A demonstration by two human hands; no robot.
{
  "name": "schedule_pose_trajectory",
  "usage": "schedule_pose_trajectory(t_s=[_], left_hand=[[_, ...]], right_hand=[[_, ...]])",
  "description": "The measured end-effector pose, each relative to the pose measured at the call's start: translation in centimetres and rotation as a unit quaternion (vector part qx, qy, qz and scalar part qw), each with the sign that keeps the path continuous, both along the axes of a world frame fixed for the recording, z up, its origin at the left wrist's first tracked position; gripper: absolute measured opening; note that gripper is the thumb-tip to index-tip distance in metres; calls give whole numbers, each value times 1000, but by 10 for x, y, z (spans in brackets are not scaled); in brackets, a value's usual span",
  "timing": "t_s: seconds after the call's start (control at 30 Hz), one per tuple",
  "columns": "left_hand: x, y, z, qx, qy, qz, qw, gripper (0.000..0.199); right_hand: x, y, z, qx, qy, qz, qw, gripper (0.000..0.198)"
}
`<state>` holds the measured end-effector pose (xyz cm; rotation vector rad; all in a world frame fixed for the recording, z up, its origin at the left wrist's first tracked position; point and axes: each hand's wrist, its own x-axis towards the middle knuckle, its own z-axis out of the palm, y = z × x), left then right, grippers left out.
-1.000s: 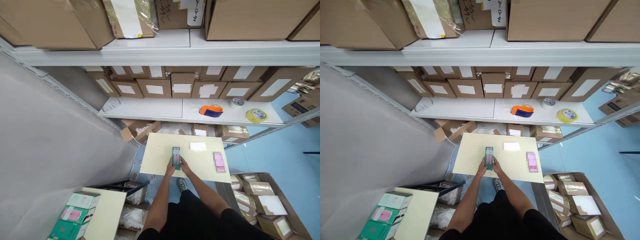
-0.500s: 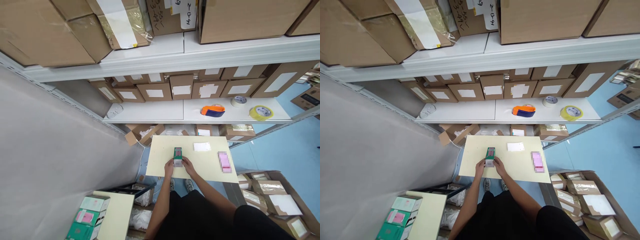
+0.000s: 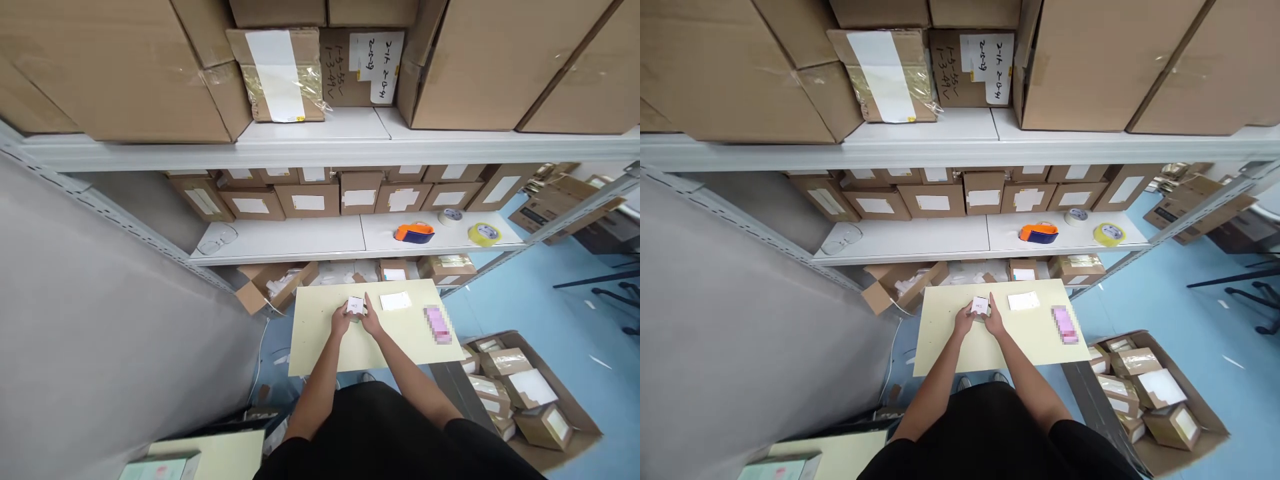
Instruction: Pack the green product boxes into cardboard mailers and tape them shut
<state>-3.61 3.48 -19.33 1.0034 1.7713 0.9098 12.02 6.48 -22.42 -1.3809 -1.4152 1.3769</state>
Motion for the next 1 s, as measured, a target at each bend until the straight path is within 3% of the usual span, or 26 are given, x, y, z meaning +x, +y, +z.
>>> schedule_pose_trajectory(t_s=[0.13, 0.23, 0.4, 0.53, 0.63, 0.73, 0.83, 0.9, 1.0], left_hand=[[-13, 20, 3, 0, -1, -44, 999, 55], [-21, 36, 9, -9, 27, -58, 998, 52], [-30, 47, 21, -23, 108, -96, 989, 27], [-25, 41, 30, 1, 149, -170, 974, 28], [-17, 37, 38, 12, 207, -244, 947, 54], [-12, 39, 46, 14, 281, -318, 905, 72], [-14, 44, 52, 23, 332, -372, 866, 69], [-17, 48, 55, 21, 355, -410, 840, 63], [-19, 53, 57, 10, 366, -442, 819, 59]], right_hand=[[4, 5, 7, -39, -38, -44, 998, 68], [2, -9, 8, -43, -59, -53, 996, 58], [-7, -60, 0, -89, 4, -19, 996, 70], [-6, -82, 0, -118, 55, 31, 991, 77], [-4, -80, 1, -117, 66, 53, 990, 72], [1, -70, 3, -97, 34, 27, 994, 50], [11, -56, 10, -78, -61, -62, 993, 35], [18, -45, 17, -57, -126, -112, 984, 42], [20, -28, 26, -31, -158, -84, 983, 59]])
